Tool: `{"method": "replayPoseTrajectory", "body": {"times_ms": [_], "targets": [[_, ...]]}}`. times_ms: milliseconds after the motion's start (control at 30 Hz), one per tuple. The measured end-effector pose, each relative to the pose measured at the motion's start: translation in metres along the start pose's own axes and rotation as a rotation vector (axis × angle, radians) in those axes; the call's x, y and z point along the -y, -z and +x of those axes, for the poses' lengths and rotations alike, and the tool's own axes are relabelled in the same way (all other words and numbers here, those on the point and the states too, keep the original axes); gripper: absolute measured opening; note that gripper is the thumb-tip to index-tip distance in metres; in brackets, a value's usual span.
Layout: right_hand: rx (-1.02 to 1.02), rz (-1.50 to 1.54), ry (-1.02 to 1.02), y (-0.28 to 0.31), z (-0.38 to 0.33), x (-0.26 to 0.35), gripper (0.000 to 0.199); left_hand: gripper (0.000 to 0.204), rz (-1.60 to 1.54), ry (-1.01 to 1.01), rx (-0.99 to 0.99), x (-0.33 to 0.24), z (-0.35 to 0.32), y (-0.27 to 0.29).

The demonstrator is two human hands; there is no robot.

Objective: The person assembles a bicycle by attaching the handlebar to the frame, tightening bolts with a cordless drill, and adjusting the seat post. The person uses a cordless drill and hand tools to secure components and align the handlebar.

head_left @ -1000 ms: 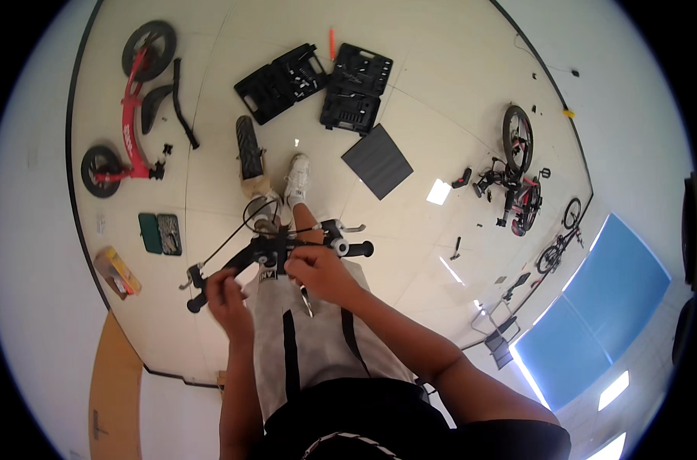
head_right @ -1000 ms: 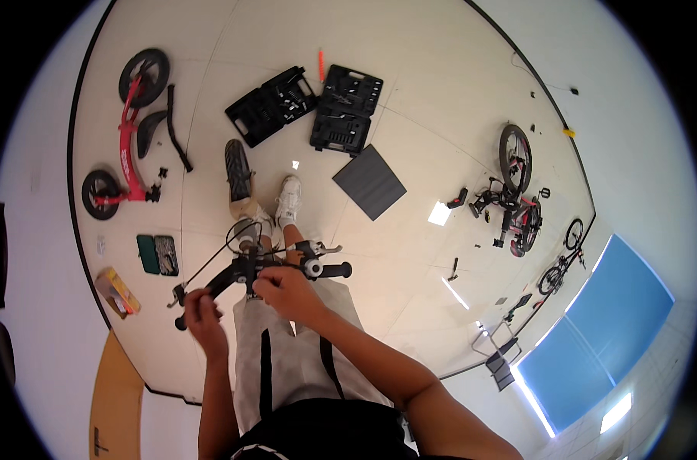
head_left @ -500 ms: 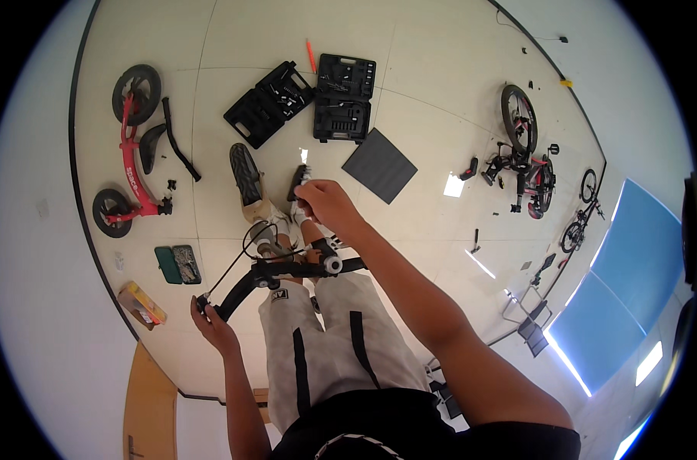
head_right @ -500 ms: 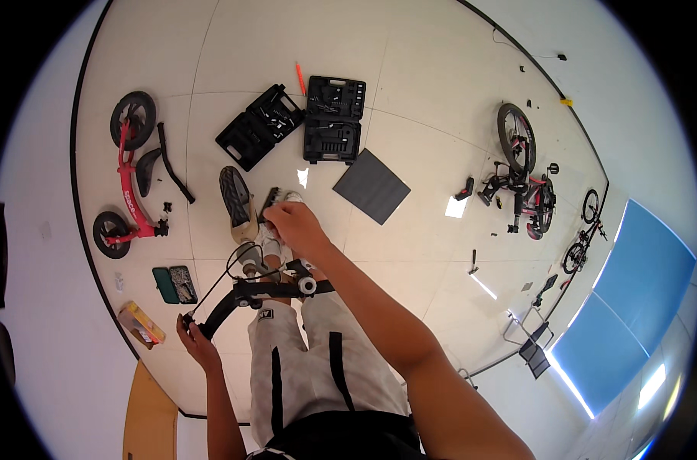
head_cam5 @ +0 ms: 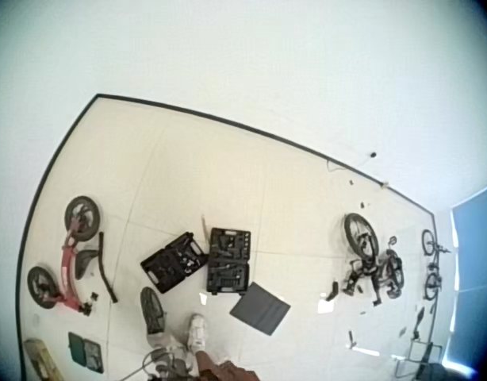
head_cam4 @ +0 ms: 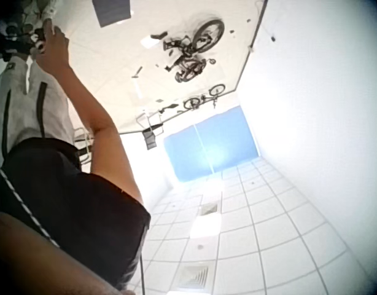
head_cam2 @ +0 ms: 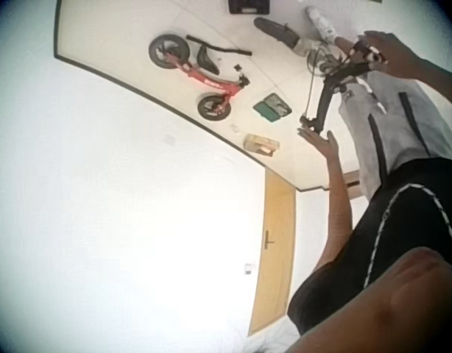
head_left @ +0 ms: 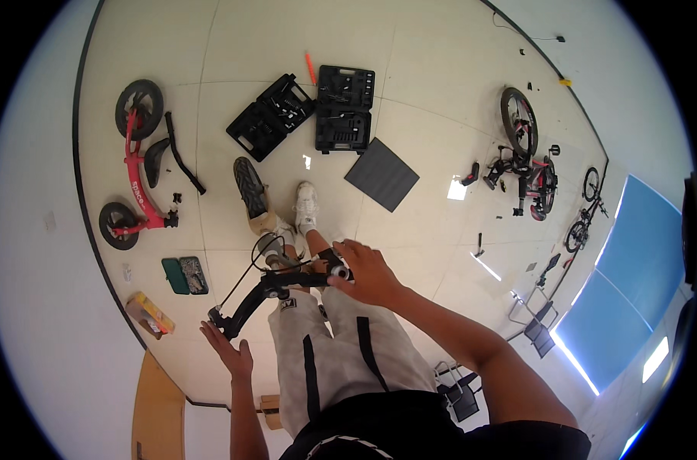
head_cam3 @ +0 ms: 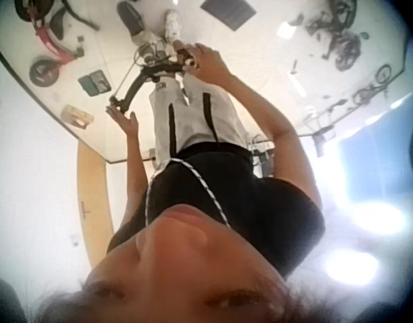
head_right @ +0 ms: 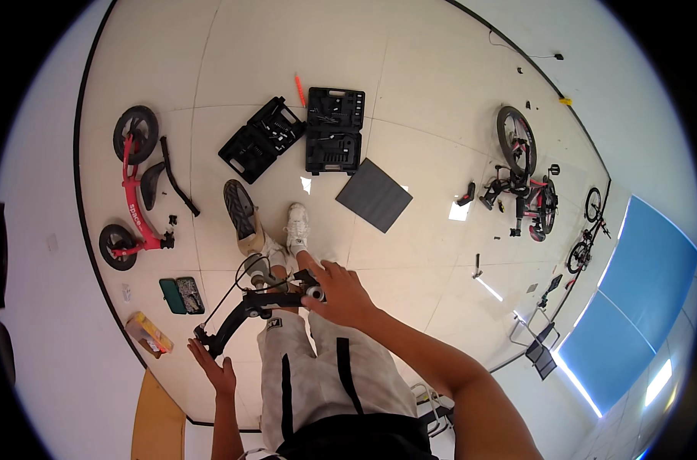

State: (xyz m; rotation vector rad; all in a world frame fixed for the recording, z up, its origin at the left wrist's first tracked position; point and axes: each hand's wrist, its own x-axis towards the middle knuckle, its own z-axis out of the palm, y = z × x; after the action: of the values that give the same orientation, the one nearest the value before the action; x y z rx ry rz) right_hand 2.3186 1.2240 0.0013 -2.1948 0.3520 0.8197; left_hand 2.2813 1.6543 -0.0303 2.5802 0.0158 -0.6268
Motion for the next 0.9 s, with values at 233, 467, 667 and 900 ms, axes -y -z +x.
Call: {"method": "replayPoseTrajectory", "body": {"times_ms": [233, 467, 667, 900], "targets": [[0.13, -0.358, 0.004, -0.018, -0.012, -0.038, 0.108, 0.101, 0.244, -0.125, 0.058, 0.009, 0.023, 0.008], [-0.176, -0.271, -0.004, -0.066, -0.018, -0.06, 0.096, 0.076, 0.294, -0.029, 0.031, -0.01, 0.06, 0.008], [-0.275, -0.132, 0.105, -0.064, 0.0, -0.072, 0.073, 0.049, 0.278, -0.19, -0.023, -0.009, 0.074, 0.007], [-0.318, 0.023, 0.122, -0.065, 0.006, -0.081, 0.049, 0.041, 0.337, -0.031, 0.0, 0.003, 0.07, -0.001]]}}
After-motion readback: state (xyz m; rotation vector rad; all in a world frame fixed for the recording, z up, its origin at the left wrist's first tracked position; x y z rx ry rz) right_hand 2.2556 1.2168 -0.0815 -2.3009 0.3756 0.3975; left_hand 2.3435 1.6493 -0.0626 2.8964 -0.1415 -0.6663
